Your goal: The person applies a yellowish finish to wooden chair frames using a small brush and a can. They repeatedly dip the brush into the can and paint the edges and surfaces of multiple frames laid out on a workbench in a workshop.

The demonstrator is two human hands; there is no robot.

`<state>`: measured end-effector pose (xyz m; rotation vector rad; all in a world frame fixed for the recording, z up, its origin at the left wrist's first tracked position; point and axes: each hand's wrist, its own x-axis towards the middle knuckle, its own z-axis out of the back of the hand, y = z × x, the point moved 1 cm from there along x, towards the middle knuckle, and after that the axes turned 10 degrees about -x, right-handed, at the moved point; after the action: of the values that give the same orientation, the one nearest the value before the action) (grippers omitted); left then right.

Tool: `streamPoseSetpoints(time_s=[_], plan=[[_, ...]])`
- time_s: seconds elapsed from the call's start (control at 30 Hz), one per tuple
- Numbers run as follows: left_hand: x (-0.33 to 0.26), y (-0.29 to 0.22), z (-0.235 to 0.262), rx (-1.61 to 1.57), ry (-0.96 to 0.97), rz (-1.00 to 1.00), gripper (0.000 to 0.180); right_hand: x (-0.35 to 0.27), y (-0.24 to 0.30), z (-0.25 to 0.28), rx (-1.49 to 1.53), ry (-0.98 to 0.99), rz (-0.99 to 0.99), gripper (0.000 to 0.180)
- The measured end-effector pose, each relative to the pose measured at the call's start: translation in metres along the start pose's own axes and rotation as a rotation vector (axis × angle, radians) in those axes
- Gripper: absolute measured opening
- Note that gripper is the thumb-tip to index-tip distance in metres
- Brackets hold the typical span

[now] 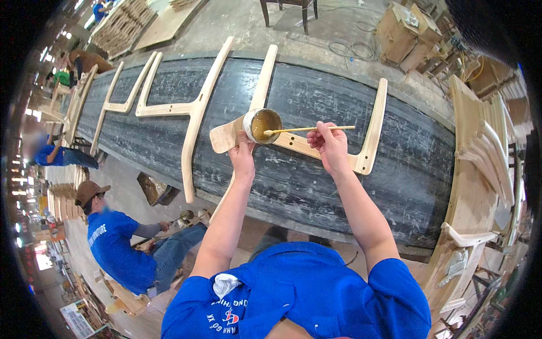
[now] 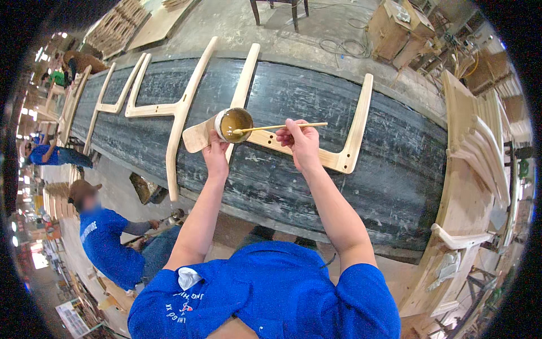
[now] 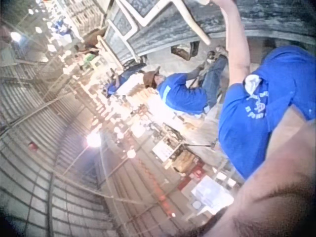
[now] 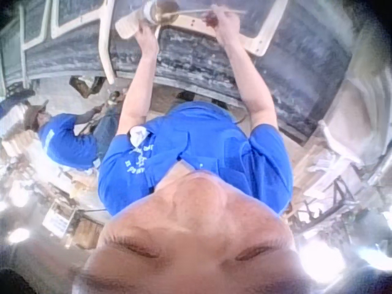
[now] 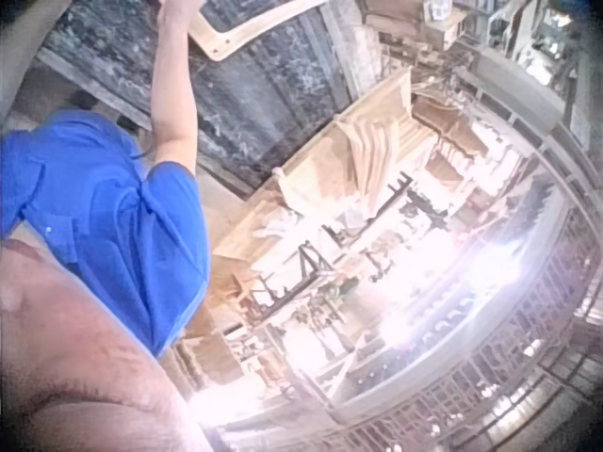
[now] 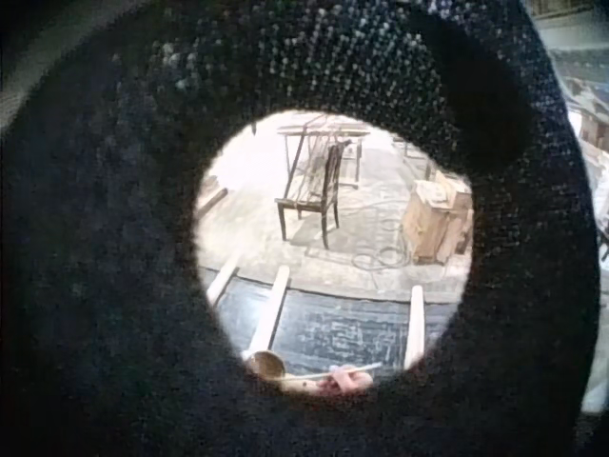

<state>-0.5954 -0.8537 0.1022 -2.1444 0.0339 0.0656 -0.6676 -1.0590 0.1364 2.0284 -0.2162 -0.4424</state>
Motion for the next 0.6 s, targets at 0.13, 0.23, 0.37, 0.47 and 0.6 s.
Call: streamPoseSetpoints(time_s=[0.13,0.23,0.37,0.47,0.6], plan=[[-0.003,0.031,0.013,-0.075,-0.059,0.096,0.030,0.000,-0.013,0.011,-0.097,0.068,0.078,0.007],[-0.006,0.052,0.021,-0.079,-0.082,0.184,0.034,0.002,-0.032,0.018,-0.068,-0.001,0.013,0.005],[-0.009,0.074,0.021,-0.030,-0.123,0.300,0.037,0.010,-0.053,0.028,0.063,-0.184,-0.242,0.012],[-0.012,0.084,0.024,-0.010,-0.159,0.449,0.041,0.015,-0.052,0.037,0.031,-0.308,-0.314,0.016],[-0.012,0.087,0.044,0.028,-0.233,0.525,0.043,0.025,-0.032,0.042,-0.235,-0.159,-0.066,0.018]])
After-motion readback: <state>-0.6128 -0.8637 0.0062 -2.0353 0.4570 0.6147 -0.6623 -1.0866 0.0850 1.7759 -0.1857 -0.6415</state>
